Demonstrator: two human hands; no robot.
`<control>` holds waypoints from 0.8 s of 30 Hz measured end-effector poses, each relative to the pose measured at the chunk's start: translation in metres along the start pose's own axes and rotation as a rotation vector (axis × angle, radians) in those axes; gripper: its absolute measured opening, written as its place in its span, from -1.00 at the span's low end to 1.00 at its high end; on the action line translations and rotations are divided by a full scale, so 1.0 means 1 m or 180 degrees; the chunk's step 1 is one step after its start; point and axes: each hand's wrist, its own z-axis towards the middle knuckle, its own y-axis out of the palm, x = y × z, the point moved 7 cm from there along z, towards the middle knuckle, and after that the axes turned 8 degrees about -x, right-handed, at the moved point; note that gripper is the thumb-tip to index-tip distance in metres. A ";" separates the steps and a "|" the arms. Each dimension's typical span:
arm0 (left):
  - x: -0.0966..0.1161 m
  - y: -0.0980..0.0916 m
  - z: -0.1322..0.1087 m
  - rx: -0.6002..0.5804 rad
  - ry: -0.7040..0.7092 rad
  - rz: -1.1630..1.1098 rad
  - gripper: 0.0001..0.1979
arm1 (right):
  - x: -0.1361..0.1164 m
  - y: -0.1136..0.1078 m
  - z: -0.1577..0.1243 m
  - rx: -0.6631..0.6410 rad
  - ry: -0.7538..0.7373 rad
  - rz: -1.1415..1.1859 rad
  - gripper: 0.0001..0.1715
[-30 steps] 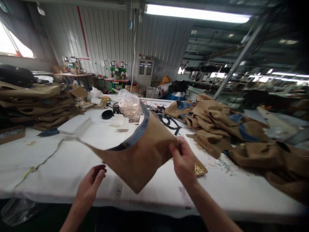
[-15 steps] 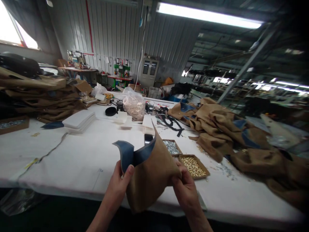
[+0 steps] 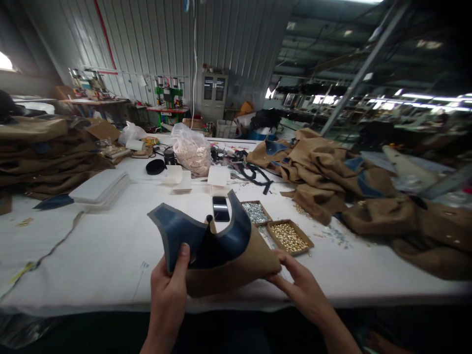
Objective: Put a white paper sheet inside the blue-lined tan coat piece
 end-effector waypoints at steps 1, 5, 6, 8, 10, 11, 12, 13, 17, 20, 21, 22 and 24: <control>-0.003 0.002 -0.002 0.0004 0.0005 0.0039 -0.32 | -0.008 -0.006 -0.001 0.0126 -0.0012 -0.0300 -0.50; -0.018 0.008 -0.011 0.0045 0.0016 0.0245 -0.34 | -0.078 -0.020 -0.004 0.0880 -0.0791 -0.1174 -0.36; -0.019 0.009 -0.014 0.0065 0.0057 0.0286 -0.36 | -0.099 -0.010 -0.001 0.0687 -0.1059 -0.1390 -0.45; -0.015 0.010 -0.018 0.0121 0.0169 0.0375 -0.38 | -0.131 0.027 0.010 -0.0392 -0.1417 -0.1620 -0.66; -0.007 0.012 -0.020 0.0148 0.0258 0.0485 -0.38 | -0.143 0.067 0.020 -0.1586 -0.1357 -0.1813 -0.62; -0.003 0.012 -0.021 0.0160 0.0280 0.0535 -0.37 | -0.144 0.082 0.024 -0.1949 -0.1271 -0.1998 -0.58; 0.000 0.012 -0.021 0.0178 0.0293 0.0572 -0.37 | -0.143 0.092 0.029 -0.2157 -0.1163 -0.2221 -0.54; 0.003 0.012 -0.022 0.0180 0.0306 0.0598 -0.37 | -0.141 0.098 0.035 -0.2249 -0.1059 -0.2441 -0.53; 0.005 0.008 -0.024 0.0202 0.0318 0.0603 -0.37 | -0.125 0.100 0.055 -0.2204 -0.0443 -0.3121 -0.43; 0.001 0.006 -0.027 0.0234 0.0280 0.0679 -0.36 | -0.114 0.091 0.068 -0.1957 0.0060 -0.3932 -0.52; 0.001 0.007 -0.028 0.0214 0.0253 0.0728 -0.35 | -0.112 0.090 0.072 -0.1901 0.0136 -0.4238 -0.30; 0.000 0.008 -0.029 0.0196 0.0218 0.0769 -0.34 | -0.112 0.089 0.075 -0.1874 0.0159 -0.4510 -0.07; 0.000 0.010 -0.032 0.0217 0.0128 0.0761 -0.33 | -0.110 0.091 0.081 -0.1882 0.0162 -0.4869 0.14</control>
